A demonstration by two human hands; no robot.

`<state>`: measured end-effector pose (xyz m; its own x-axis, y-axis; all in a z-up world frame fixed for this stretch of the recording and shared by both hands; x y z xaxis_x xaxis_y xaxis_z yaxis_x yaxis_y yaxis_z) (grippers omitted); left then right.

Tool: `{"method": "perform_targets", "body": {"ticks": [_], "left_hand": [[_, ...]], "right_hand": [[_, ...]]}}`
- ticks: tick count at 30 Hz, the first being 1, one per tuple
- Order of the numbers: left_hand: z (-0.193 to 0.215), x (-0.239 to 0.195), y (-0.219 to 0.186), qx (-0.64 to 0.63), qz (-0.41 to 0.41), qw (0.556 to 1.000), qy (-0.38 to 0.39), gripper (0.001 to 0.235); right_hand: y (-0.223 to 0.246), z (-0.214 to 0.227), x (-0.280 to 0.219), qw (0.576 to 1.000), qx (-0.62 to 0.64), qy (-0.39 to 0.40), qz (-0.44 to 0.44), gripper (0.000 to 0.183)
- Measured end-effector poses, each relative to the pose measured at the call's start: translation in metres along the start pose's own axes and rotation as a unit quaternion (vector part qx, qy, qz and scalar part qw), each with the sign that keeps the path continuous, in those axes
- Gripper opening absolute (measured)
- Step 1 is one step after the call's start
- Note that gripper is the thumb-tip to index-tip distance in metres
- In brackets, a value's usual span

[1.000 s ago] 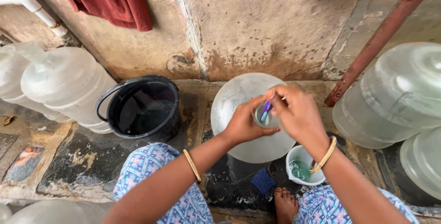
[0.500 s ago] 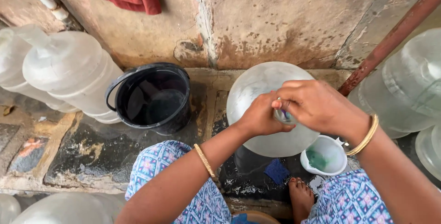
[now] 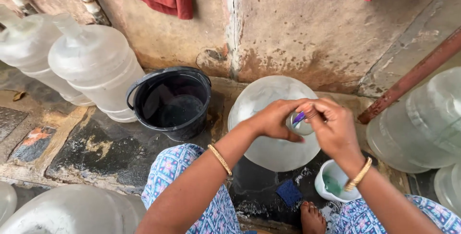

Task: Scrubbing and cleaning the exterior and neck of large plastic water jugs using a brush and water.

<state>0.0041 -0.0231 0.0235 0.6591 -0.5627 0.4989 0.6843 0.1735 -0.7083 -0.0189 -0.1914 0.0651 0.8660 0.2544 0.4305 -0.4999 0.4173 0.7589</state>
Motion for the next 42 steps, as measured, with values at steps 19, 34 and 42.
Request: {"method": "perform_targets", "body": {"ticks": [19, 34, 42], "left_hand": [[0.001, -0.008, -0.019, 0.011, 0.011, 0.985, -0.174, 0.048], [-0.006, -0.01, 0.01, 0.029, 0.061, 0.989, -0.134, 0.054], [0.001, -0.004, 0.037, 0.072, -0.054, 0.972, -0.218, 0.084]], "right_hand": [[0.063, 0.008, 0.0, 0.98, 0.111, 0.002, 0.167, 0.021], [0.033, -0.024, 0.018, 0.994, -0.082, 0.044, 0.057, 0.026], [0.043, -0.014, 0.022, 0.994, -0.042, 0.023, 0.094, 0.032]]}}
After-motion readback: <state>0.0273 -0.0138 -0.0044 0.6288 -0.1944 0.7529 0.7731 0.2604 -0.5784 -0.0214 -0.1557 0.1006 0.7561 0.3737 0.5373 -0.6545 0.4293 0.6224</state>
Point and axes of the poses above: each hand's wrist, its own x-axis towards the middle knuckle, its own z-axis out of the back of the hand, y = z × x, the point moved 3 cm from there along x, towards the middle knuckle, and after that the axes turned 8 degrees about -x, right-handed, at the moved point
